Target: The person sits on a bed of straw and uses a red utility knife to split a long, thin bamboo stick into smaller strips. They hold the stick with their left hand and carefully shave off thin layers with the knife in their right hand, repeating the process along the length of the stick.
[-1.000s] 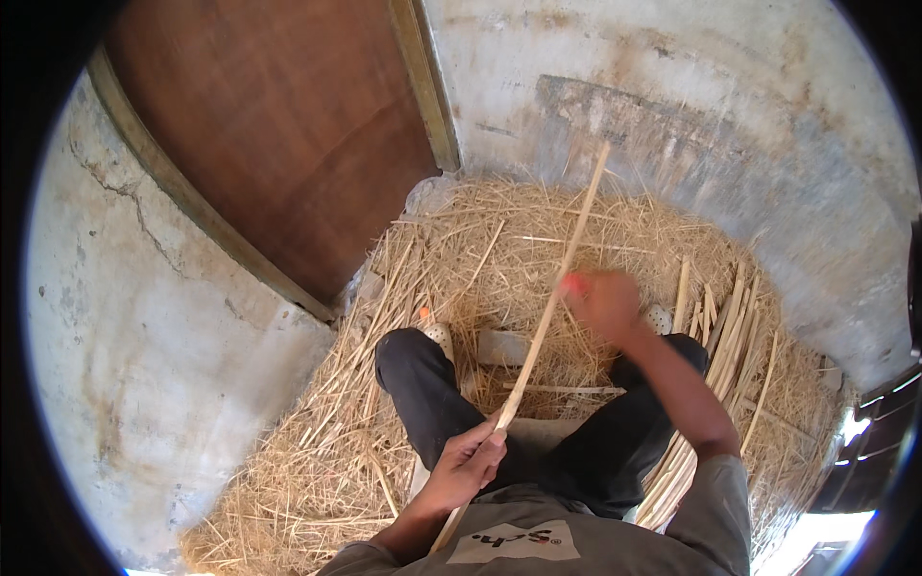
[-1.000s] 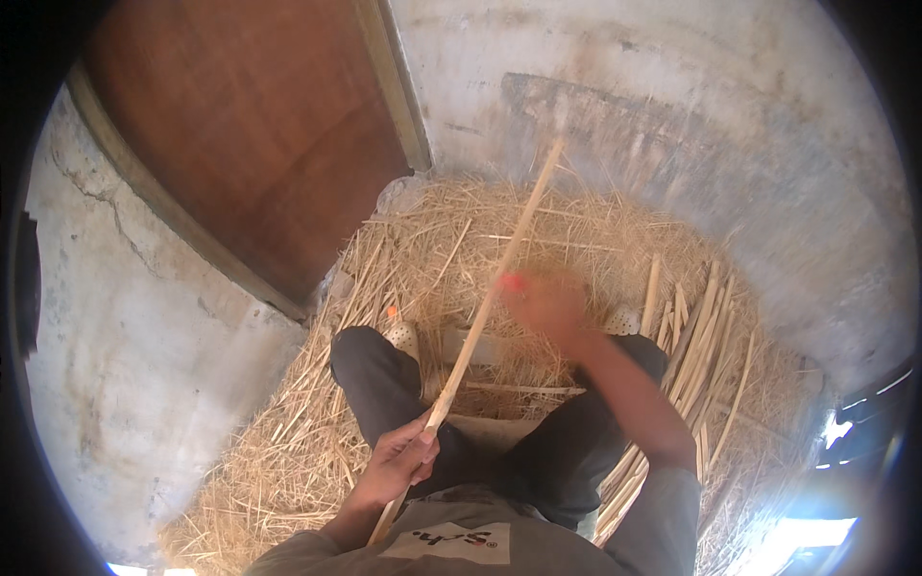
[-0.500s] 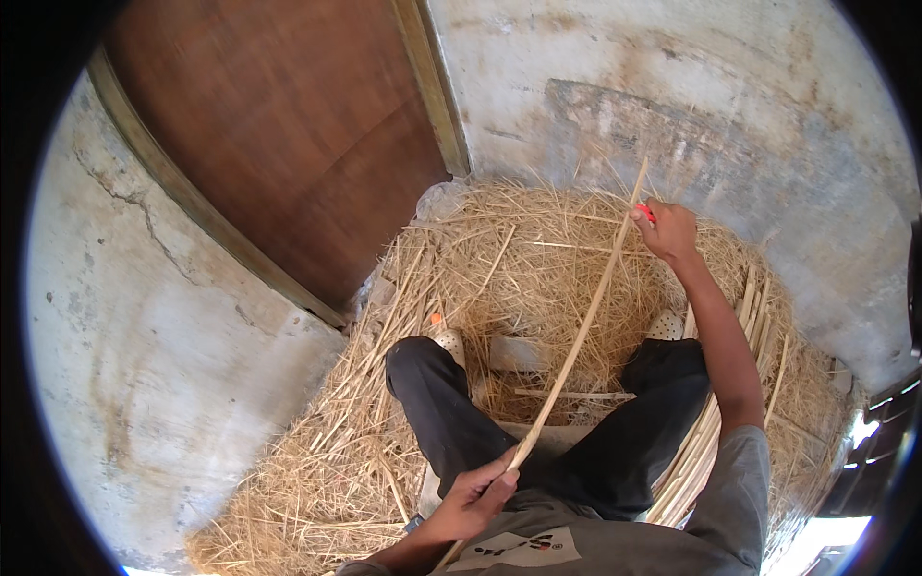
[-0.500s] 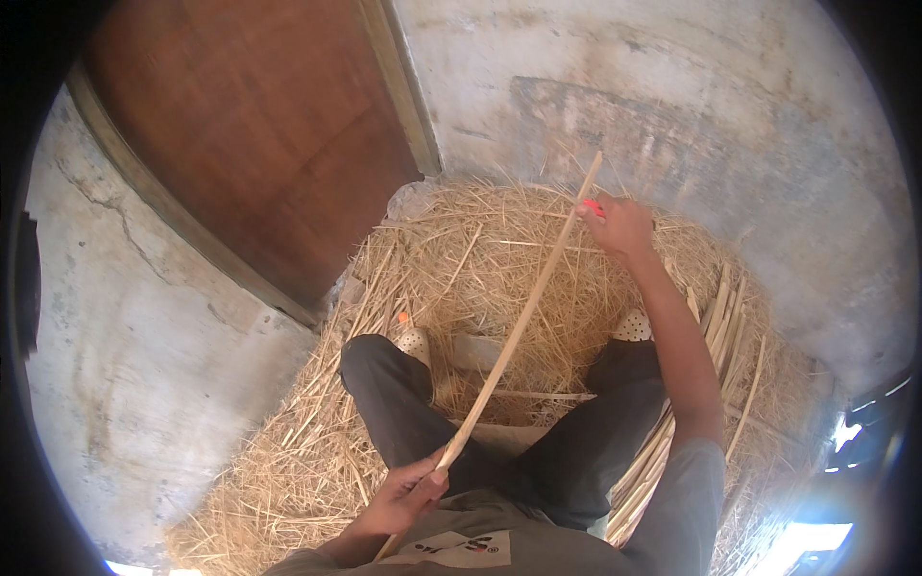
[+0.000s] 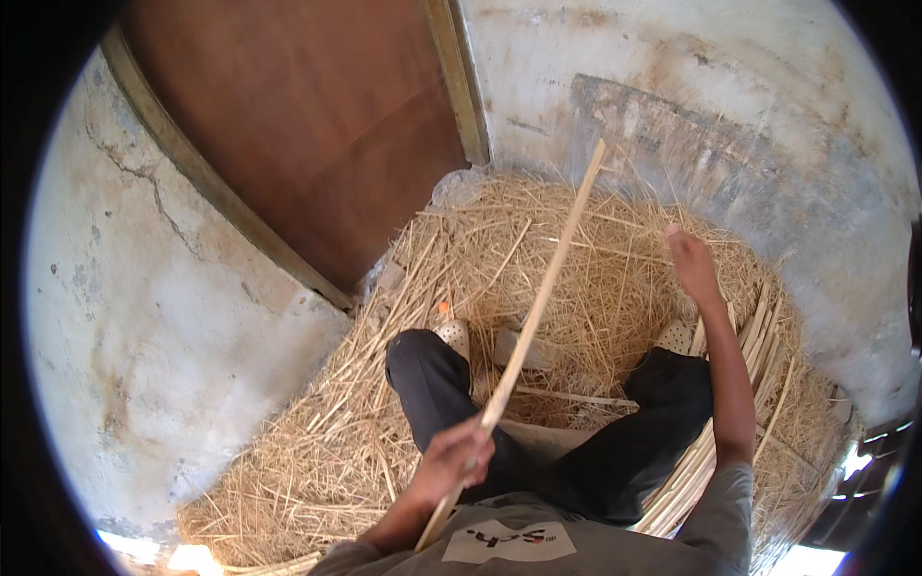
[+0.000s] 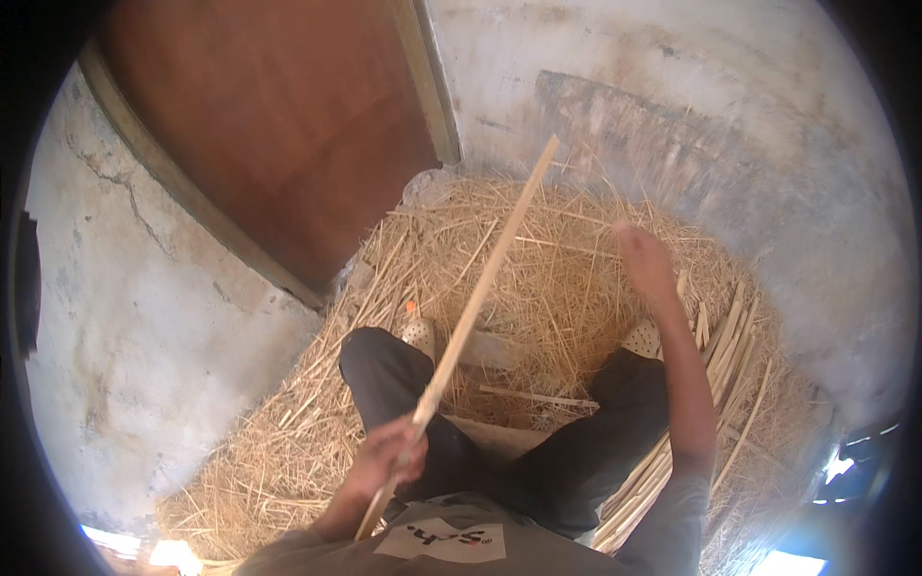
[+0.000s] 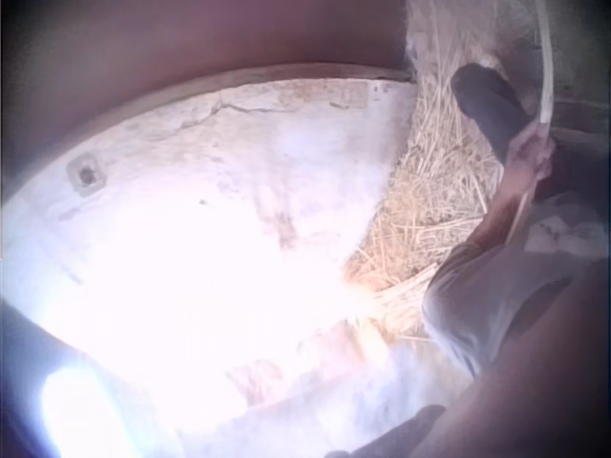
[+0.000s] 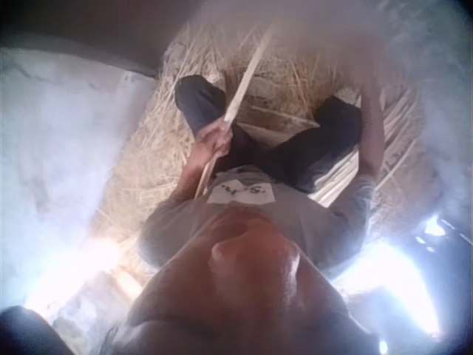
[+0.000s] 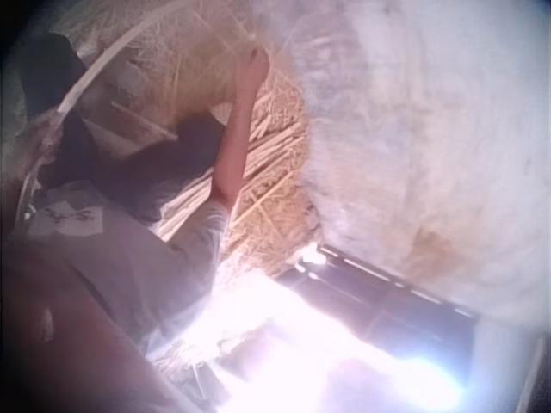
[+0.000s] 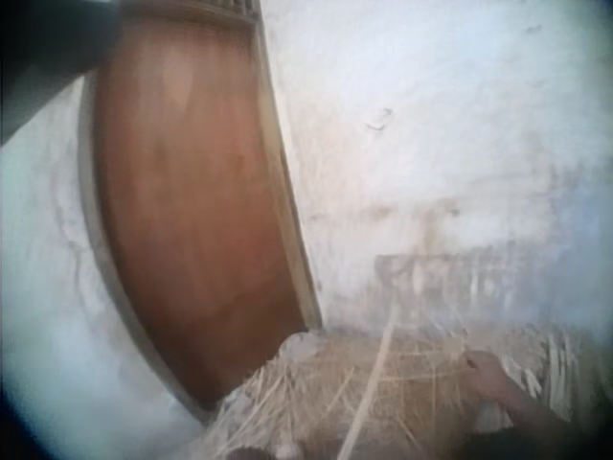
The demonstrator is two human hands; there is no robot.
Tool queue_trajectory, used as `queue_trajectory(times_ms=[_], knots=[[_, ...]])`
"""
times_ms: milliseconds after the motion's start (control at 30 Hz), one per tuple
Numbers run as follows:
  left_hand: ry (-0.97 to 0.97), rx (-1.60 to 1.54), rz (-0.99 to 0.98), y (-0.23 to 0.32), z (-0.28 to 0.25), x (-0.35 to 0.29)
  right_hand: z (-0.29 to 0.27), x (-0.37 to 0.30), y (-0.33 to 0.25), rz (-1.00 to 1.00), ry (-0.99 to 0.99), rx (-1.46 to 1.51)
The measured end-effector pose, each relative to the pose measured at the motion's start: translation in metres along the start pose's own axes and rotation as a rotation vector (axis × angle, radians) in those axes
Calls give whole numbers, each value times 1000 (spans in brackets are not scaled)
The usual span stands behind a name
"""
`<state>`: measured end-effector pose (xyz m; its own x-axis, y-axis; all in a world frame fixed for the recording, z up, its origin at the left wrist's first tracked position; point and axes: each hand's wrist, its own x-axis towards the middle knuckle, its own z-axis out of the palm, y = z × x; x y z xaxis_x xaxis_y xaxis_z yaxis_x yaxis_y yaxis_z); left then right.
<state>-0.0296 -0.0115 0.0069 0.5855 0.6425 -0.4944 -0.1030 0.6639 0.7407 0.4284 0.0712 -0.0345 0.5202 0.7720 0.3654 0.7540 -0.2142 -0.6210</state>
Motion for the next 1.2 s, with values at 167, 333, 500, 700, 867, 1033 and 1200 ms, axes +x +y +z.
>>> queue_trajectory(times_ms=[167,333,500,700,867,1033,1200], knots=[[-78,59,85,18,17,41,-16,-82,-124,-510,-445,-151],[-107,-17,50,15,33,42,18,-110,-127,-689,-323,-177],[-99,180,120,11,37,36,15,-97,-120,-515,-285,-179],[-57,410,224,15,36,33,32,-101,-117,-574,-105,-177],[8,590,269,16,32,19,33,-127,-142,-713,-211,10],[5,650,369,21,34,19,31,-91,-128,-589,-128,-140],[7,773,571,9,21,25,30,-118,-147,-727,-190,-26]])
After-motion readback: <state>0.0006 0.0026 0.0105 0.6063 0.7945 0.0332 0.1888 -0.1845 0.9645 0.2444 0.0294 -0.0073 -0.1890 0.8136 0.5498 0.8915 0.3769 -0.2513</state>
